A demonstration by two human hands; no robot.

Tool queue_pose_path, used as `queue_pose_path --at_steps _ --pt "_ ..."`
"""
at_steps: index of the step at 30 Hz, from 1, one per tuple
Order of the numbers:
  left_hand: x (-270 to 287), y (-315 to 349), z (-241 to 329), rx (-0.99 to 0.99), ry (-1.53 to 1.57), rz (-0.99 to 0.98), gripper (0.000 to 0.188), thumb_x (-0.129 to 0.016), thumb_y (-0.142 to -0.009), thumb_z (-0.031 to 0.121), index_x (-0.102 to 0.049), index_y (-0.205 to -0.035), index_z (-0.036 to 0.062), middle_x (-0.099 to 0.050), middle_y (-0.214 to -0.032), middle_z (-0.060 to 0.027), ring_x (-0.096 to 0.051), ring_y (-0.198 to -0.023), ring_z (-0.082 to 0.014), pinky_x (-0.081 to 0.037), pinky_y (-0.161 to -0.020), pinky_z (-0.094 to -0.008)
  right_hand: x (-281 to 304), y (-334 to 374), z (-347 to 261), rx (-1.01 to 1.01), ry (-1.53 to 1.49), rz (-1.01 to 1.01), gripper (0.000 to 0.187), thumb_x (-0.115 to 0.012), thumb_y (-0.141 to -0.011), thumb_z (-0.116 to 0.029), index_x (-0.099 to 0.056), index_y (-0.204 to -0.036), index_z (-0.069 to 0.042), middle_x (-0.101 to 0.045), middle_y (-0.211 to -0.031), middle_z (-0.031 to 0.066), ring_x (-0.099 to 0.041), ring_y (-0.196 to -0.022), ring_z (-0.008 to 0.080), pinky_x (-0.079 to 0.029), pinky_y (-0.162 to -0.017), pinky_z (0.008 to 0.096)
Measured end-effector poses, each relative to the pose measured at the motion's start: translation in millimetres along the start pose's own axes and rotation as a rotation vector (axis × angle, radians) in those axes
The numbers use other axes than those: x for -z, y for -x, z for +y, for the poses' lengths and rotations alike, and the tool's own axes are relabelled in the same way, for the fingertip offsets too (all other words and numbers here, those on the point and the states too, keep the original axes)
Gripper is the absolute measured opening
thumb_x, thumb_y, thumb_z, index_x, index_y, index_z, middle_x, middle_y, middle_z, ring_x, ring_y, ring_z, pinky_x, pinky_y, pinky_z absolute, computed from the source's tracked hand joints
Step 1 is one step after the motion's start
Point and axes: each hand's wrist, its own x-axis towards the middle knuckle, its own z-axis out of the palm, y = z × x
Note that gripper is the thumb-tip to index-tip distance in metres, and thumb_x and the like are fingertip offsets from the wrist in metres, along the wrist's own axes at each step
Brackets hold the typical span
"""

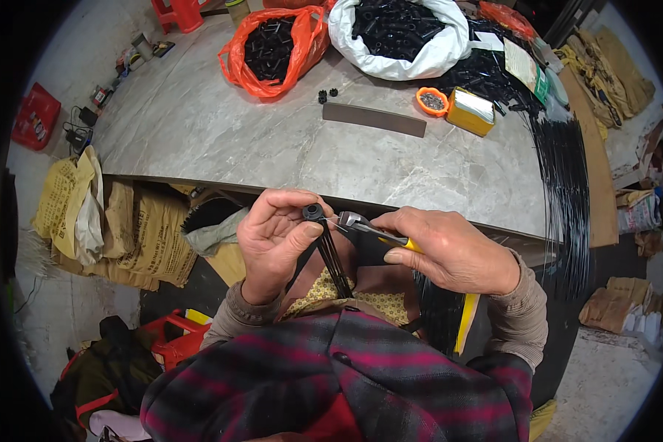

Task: The person is assembling and trimming the ribs for a folding fan or similar small frame using a central hub and pliers.

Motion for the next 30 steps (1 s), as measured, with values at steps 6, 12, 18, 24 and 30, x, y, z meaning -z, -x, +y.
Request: queue_pose_path --at_steps 6,12,18,24,30 --pt "0.7 1.5 -5.0 -0.083 -0.012 -0.034 0.029 -0.063 -0.091 -0.012 -0.052 -0.117 -0.0086 -0.063 -0.110 -0.0136 -0.063 -0.102 -0.0157 -0.053 -0.092 -0.0287 6.0 -0.7 -1.6 -0.014 0.038 -0.038 0.041 -0.065 -0.094 -0.021 -0.053 -0.126 0.001 -0.062 -0.105 0.0193 -0.063 -0.094 0.0391 -0.050 -0.079 0.0419" --pt "1.0 3.0 -4.5 -0.112 -0.019 -0.043 0.029 -0.062 -0.091 -0.012 -0.052 -0.118 -0.0085 -0.063 -0.110 -0.0139 -0.063 -0.102 -0.0160 -0.052 -0.092 -0.0284 5.1 -5.3 -2.3 -0.002 0.004 -0.058 0.041 -0.065 -0.094 -0.022 -0.054 -0.126 0.001 -0.063 -0.104 0.0184 -0.064 -0.094 0.0375 -0.051 -0.079 0.0414" --pt "2.4 2.2 -4.6 -0.126 -0.033 -0.041 0.030 -0.062 -0.091 -0.012 -0.052 -0.119 -0.0080 -0.062 -0.113 -0.0144 -0.062 -0.104 -0.0160 -0.051 -0.093 -0.0287 4.8 -11.9 -2.7 0.005 0.012 -0.073 0.039 -0.065 -0.094 -0.020 -0.054 -0.124 0.001 -0.063 -0.104 0.0181 -0.065 -0.095 0.0371 -0.051 -0.079 0.0410" --pt "5.2 0.9 -6.8 -0.135 -0.027 -0.058 0.029 -0.062 -0.091 -0.012 -0.052 -0.118 -0.0075 -0.061 -0.115 -0.0140 -0.061 -0.104 -0.0157 -0.050 -0.093 -0.0283 3.1 -12.7 -0.4 -0.049 0.023 -0.086 0.038 -0.067 -0.092 -0.019 -0.054 -0.121 0.001 -0.063 -0.103 0.0182 -0.065 -0.093 0.0370 -0.051 -0.077 0.0407" --pt "2.9 0.6 -5.6 -0.144 -0.071 -0.038 0.030 -0.061 -0.091 -0.011 -0.049 -0.118 -0.0062 -0.059 -0.113 -0.0189 -0.061 -0.101 -0.0189 -0.051 -0.090 -0.0307 -2.5 -17.0 -15.6 -0.031 0.461 0.069 0.038 -0.072 -0.087 -0.020 -0.056 -0.115 0.000 -0.062 -0.097 0.0175 -0.066 -0.083 0.0338 -0.051 -0.069 0.0380"
